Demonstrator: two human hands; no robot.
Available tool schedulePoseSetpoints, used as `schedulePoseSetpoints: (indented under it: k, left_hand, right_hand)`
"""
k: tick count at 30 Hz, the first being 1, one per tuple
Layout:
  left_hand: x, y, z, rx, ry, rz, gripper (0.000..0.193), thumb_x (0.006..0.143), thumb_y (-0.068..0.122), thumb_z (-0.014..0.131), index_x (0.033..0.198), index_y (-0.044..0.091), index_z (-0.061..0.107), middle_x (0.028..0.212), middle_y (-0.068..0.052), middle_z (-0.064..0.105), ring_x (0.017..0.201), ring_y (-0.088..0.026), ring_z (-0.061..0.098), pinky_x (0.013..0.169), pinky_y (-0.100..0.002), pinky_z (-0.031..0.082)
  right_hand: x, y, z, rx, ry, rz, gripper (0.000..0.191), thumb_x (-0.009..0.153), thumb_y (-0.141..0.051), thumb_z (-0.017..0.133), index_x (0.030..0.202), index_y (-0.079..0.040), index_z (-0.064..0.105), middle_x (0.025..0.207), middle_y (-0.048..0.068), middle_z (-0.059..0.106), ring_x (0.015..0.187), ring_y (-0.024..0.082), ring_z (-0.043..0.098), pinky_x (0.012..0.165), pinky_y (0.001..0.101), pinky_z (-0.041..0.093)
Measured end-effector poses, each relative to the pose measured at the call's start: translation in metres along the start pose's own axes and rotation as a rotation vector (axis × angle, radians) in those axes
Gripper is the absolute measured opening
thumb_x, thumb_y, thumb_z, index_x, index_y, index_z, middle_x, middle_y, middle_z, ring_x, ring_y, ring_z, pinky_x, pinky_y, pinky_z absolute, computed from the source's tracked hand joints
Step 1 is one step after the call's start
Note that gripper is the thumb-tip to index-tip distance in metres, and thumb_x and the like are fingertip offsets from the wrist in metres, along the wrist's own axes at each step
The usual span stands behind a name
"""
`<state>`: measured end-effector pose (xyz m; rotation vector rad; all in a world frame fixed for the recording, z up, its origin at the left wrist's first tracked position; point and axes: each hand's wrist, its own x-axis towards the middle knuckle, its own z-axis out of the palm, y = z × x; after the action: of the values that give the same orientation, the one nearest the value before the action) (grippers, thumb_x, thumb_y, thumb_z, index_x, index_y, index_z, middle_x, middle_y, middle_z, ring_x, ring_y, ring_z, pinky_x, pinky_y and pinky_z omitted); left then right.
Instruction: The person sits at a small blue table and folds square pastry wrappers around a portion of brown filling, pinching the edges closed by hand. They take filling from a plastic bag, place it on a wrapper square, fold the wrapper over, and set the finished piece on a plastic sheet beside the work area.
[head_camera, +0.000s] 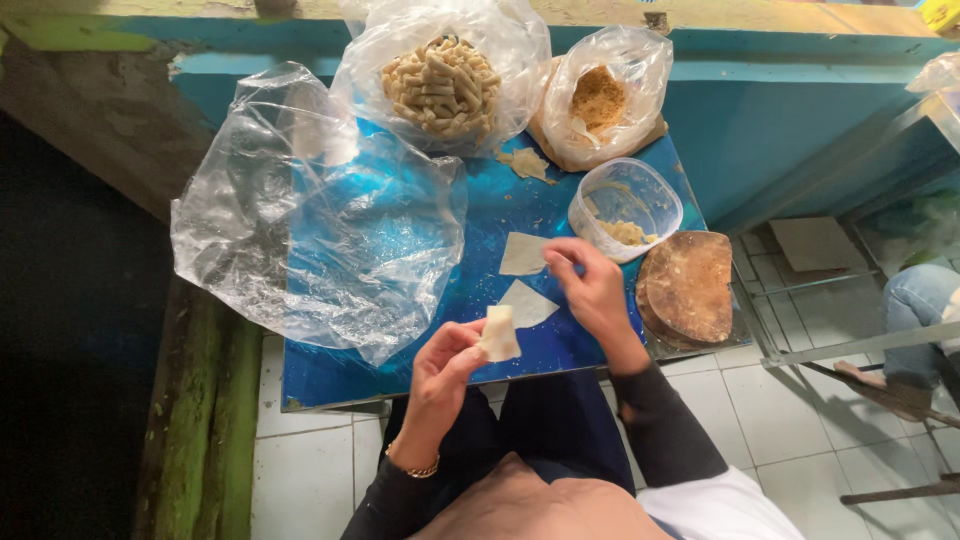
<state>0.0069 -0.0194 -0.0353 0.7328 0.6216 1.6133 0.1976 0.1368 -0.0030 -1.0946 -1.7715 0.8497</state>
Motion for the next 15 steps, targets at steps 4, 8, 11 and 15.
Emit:
schedulePoseSetpoints:
  k: [4,8,11,15]
  left_hand:
    - [0.014,-0.021,0.006,-0.123,-0.047,-0.069,0.008,0.098,0.004,0.059,0.104,-0.001,0.062,0.129,-0.018,0.067,0.11,-0.017,0.064,0.101,-0.034,0.051]
    - [0.018,-0.035,0.009,-0.143,-0.052,-0.118,0.01,0.097,0.004,0.061,0.107,0.0,0.06,0.121,-0.015,0.067,0.109,-0.019,0.066,0.098,-0.036,0.054]
    - [0.016,-0.037,0.009,-0.076,-0.068,-0.135,0.015,0.096,0.005,0.064,0.11,0.0,0.059,0.115,-0.012,0.066,0.107,-0.019,0.067,0.098,-0.036,0.056]
    - [0.016,-0.028,0.01,0.198,-0.03,-0.047,0.02,0.094,0.003,0.069,0.111,0.0,0.059,0.111,-0.009,0.068,0.103,-0.015,0.067,0.092,-0.03,0.055]
  right_hand:
    - [-0.04,0.018,-0.019,0.515,-0.411,0.359,0.04,0.102,-0.035,0.05,0.113,-0.005,0.073,0.104,0.004,0.075,0.09,0.012,0.072,0.072,0.0277,0.057]
    - [-0.066,0.032,-0.023,0.642,-0.285,0.391,0.028,0.099,-0.024,0.062,0.113,-0.002,0.072,0.104,0.004,0.072,0.094,0.012,0.067,0.075,0.0282,0.054]
    - [-0.075,0.036,-0.027,0.638,-0.262,0.346,0.02,0.098,-0.013,0.073,0.112,0.001,0.07,0.102,0.003,0.07,0.095,0.011,0.064,0.081,0.027,0.052]
    - [-0.079,0.033,-0.026,0.556,-0.216,0.365,0.018,0.092,-0.006,0.075,0.109,0.0,0.072,0.096,0.002,0.073,0.089,0.01,0.067,0.08,0.0261,0.054]
